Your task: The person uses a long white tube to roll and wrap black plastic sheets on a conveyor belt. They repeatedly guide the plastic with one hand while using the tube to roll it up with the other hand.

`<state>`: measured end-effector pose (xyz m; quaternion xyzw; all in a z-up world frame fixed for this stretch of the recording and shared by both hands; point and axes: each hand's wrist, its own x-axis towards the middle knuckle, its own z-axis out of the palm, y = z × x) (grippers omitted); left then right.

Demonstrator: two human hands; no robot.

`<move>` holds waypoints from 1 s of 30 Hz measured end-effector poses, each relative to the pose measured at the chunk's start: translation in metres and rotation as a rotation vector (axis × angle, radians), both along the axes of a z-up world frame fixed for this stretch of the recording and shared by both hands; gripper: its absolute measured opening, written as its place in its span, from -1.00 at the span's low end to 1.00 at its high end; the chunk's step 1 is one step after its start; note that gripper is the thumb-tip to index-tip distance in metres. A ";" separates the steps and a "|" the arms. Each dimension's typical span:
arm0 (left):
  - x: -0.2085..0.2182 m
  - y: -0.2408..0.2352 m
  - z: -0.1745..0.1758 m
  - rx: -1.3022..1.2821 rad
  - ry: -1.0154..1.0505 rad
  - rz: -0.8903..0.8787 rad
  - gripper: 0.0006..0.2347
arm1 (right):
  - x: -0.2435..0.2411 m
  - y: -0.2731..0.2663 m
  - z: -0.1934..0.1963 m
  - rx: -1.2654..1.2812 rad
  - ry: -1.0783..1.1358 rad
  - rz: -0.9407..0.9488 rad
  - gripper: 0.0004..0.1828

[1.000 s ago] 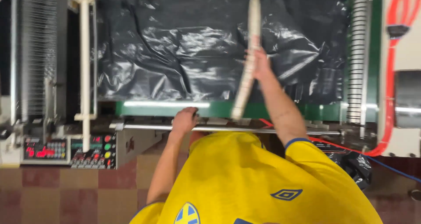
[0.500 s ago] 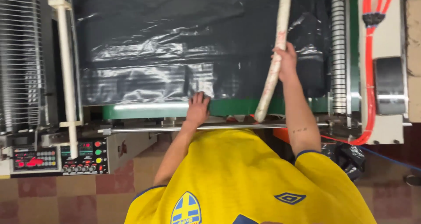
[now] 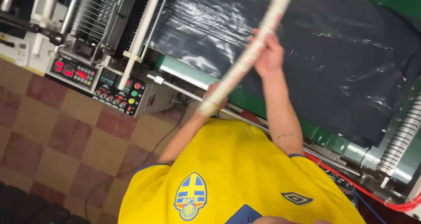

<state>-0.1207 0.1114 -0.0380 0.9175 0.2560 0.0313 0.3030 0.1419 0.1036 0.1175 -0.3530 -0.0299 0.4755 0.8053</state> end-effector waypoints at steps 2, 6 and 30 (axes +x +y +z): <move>-0.010 0.006 0.044 -0.150 -0.233 0.113 -0.64 | -0.039 0.047 0.018 0.137 0.046 0.075 -0.60; -0.016 0.003 0.050 0.127 -0.345 0.142 -0.76 | -0.098 0.109 0.014 0.252 0.099 0.169 -0.62; 0.121 -0.082 0.077 0.172 0.092 -0.150 -0.46 | 0.333 -0.463 -0.197 -0.880 -0.526 -0.682 -0.46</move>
